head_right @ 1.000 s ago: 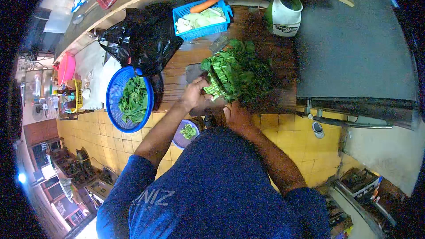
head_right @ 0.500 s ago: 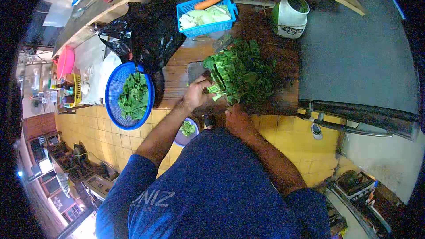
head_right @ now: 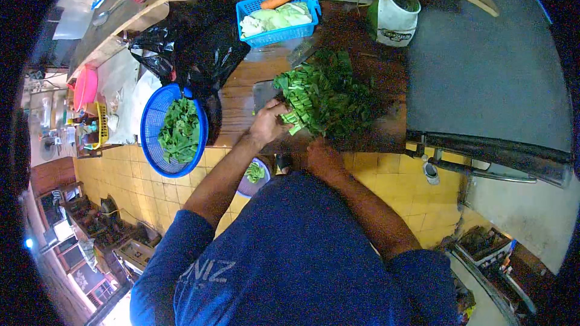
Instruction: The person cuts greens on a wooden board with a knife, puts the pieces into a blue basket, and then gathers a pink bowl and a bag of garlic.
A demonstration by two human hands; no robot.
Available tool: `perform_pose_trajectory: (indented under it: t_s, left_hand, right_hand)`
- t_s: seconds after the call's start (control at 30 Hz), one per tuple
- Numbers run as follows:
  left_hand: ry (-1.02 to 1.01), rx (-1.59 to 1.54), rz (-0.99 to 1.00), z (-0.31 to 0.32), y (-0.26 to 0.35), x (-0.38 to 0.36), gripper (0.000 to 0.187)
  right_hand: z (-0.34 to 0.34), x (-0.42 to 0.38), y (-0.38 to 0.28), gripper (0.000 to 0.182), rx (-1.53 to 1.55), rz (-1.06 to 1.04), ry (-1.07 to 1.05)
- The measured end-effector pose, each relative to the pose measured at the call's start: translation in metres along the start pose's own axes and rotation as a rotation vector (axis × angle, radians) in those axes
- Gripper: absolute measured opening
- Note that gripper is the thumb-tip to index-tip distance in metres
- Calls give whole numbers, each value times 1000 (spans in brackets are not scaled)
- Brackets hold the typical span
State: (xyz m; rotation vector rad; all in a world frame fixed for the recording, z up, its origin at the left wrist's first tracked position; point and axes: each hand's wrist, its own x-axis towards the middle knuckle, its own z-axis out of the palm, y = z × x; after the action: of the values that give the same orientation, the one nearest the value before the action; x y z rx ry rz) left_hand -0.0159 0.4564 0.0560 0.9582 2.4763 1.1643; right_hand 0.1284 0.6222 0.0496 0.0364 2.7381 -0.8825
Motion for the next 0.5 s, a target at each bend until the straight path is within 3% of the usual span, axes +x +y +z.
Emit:
perform_pose_trajectory:
  t_s: [0.07,0.17,0.23,0.27,0.37,0.43,0.5]
  left_hand:
    - [14,-56,-43,3,-4,0,39]
    - [22,-15,-7,4,-10,-1,40]
    - [24,-14,-12,3,-10,1,40]
    - [30,-21,-24,4,-10,2,40]
    - [36,-12,-14,4,-14,-1,42]
    - [43,10,6,5,-16,-3,42]
    - [63,81,48,5,-14,-3,43]
  right_hand:
    - [4,5,-2,32,-73,59,-60]
    - [27,24,14,33,115,240,-85]
    - [37,18,31,34,-80,-112,55]
    - [35,11,35,34,-80,-110,58]
    - [-3,-1,20,34,6,94,25]
    - [-11,15,15,35,-27,267,-136]
    - [-16,22,22,36,3,242,-144]
